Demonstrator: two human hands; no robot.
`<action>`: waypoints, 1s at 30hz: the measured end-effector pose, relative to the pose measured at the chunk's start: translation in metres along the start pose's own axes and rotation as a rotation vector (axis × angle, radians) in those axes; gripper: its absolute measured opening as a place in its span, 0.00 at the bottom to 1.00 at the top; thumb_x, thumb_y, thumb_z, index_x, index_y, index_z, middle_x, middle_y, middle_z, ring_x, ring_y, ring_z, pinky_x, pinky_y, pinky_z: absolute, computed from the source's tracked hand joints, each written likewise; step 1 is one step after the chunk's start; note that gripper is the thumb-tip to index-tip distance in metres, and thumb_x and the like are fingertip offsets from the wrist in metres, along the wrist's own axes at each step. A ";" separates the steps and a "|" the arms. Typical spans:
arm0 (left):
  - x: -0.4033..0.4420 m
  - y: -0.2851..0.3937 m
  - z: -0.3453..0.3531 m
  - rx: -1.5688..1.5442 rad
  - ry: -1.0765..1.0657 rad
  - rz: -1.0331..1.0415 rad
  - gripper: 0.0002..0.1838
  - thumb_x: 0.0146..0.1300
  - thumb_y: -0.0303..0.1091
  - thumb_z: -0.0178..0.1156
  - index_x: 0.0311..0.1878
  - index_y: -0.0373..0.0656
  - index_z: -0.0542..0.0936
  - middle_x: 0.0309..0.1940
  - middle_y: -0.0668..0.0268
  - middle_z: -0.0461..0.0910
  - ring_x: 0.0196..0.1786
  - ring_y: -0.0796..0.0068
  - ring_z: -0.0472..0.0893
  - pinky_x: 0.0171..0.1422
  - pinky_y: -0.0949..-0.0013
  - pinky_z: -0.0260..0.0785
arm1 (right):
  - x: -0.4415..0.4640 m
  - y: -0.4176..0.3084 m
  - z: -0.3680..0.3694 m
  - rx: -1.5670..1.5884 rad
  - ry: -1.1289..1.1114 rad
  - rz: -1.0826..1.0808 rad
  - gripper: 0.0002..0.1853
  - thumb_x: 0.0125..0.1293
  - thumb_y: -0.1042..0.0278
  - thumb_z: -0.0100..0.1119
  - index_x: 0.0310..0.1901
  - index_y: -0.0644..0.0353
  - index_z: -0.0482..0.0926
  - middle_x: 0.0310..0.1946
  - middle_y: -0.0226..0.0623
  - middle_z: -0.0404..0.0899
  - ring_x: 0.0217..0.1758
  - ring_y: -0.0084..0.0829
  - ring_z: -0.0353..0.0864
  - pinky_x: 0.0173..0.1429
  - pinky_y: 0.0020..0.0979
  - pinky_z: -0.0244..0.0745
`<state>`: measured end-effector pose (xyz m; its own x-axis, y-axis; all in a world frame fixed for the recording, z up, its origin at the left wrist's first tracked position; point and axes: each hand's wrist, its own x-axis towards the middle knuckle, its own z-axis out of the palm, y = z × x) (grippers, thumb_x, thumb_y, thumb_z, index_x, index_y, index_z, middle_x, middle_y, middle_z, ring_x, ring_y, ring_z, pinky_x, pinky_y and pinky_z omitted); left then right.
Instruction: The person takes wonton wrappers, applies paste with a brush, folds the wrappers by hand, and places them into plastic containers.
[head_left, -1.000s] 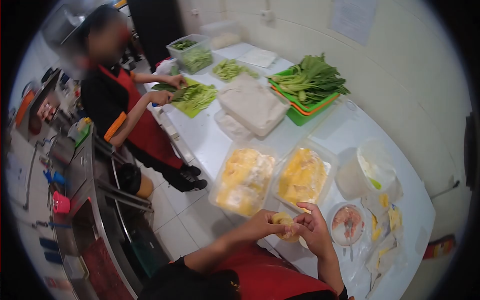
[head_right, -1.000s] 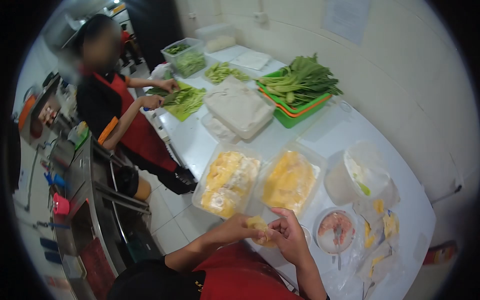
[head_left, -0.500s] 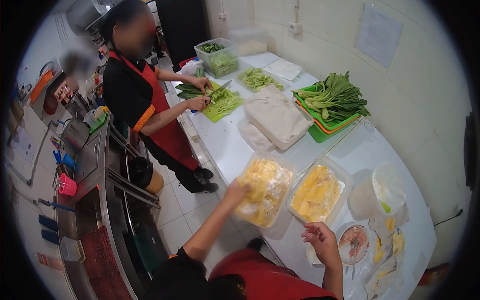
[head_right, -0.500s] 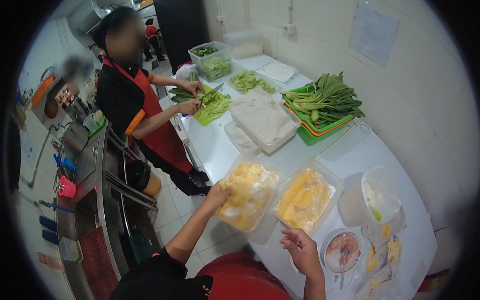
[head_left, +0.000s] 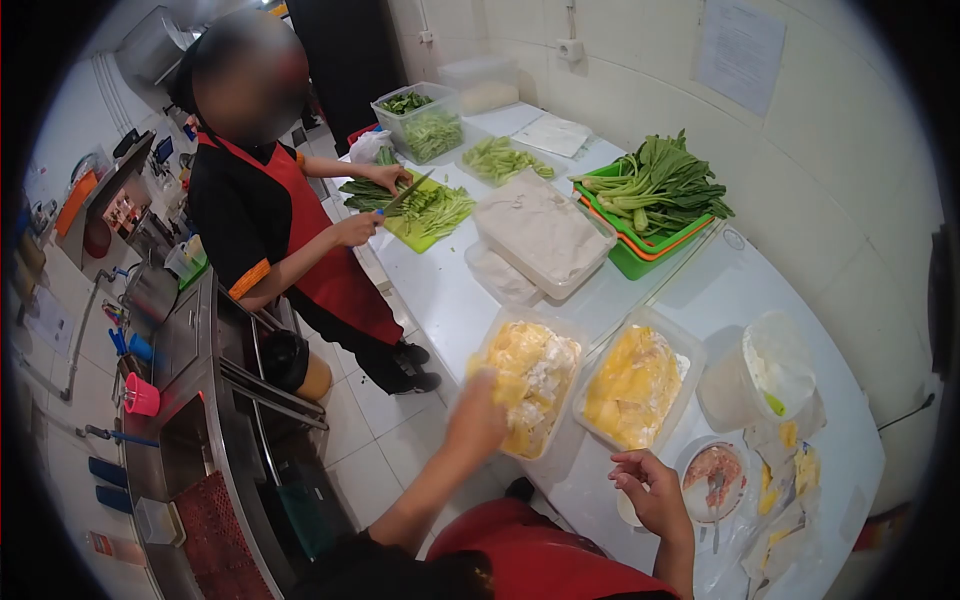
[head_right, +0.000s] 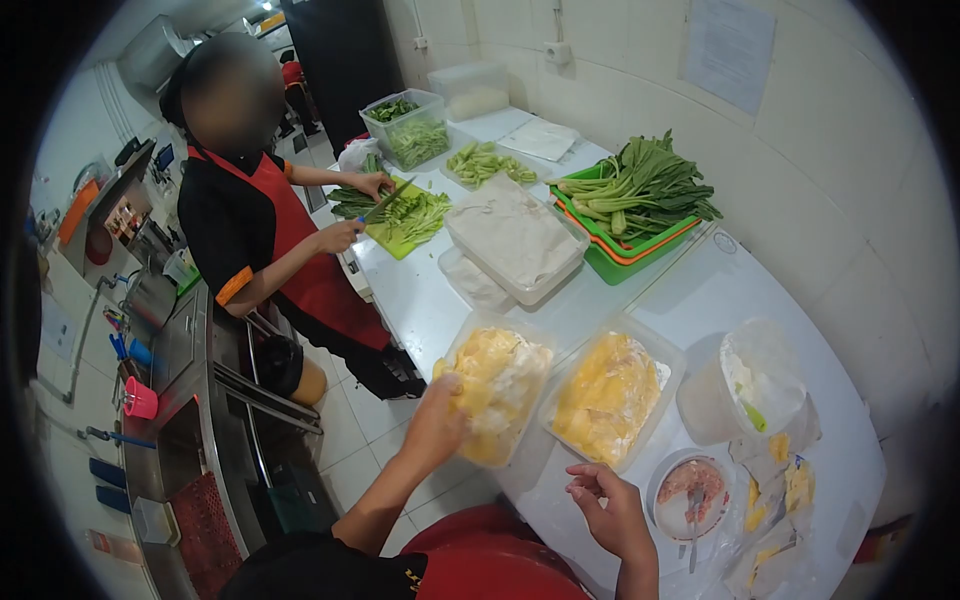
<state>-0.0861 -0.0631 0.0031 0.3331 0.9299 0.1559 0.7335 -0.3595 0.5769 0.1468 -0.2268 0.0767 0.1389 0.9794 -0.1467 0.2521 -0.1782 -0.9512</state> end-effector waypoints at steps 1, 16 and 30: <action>-0.001 0.002 0.008 -0.029 -0.055 -0.006 0.33 0.60 0.35 0.55 0.66 0.31 0.57 0.62 0.37 0.59 0.64 0.43 0.63 0.65 0.53 0.60 | 0.000 0.001 0.001 0.003 -0.008 -0.003 0.12 0.61 0.77 0.55 0.48 0.67 0.74 0.34 0.37 0.80 0.39 0.24 0.79 0.45 0.25 0.74; 0.022 0.015 0.002 0.234 -0.360 -0.036 0.30 0.62 0.43 0.55 0.65 0.42 0.65 0.70 0.47 0.51 0.69 0.45 0.57 0.69 0.50 0.54 | -0.002 0.002 0.002 0.017 0.032 -0.004 0.12 0.61 0.77 0.57 0.46 0.64 0.77 0.33 0.35 0.82 0.37 0.24 0.80 0.42 0.25 0.73; 0.014 0.036 0.027 0.091 -0.278 -0.062 0.36 0.62 0.44 0.53 0.69 0.37 0.55 0.72 0.54 0.49 0.69 0.41 0.56 0.67 0.45 0.58 | -0.002 0.005 0.019 -0.063 -0.017 0.010 0.12 0.60 0.75 0.58 0.46 0.62 0.78 0.32 0.37 0.82 0.34 0.25 0.80 0.41 0.25 0.73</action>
<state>-0.0389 -0.0651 0.0046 0.4261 0.8980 -0.1098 0.8033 -0.3197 0.5024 0.1300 -0.2277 0.0672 0.1254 0.9790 -0.1608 0.3111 -0.1927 -0.9306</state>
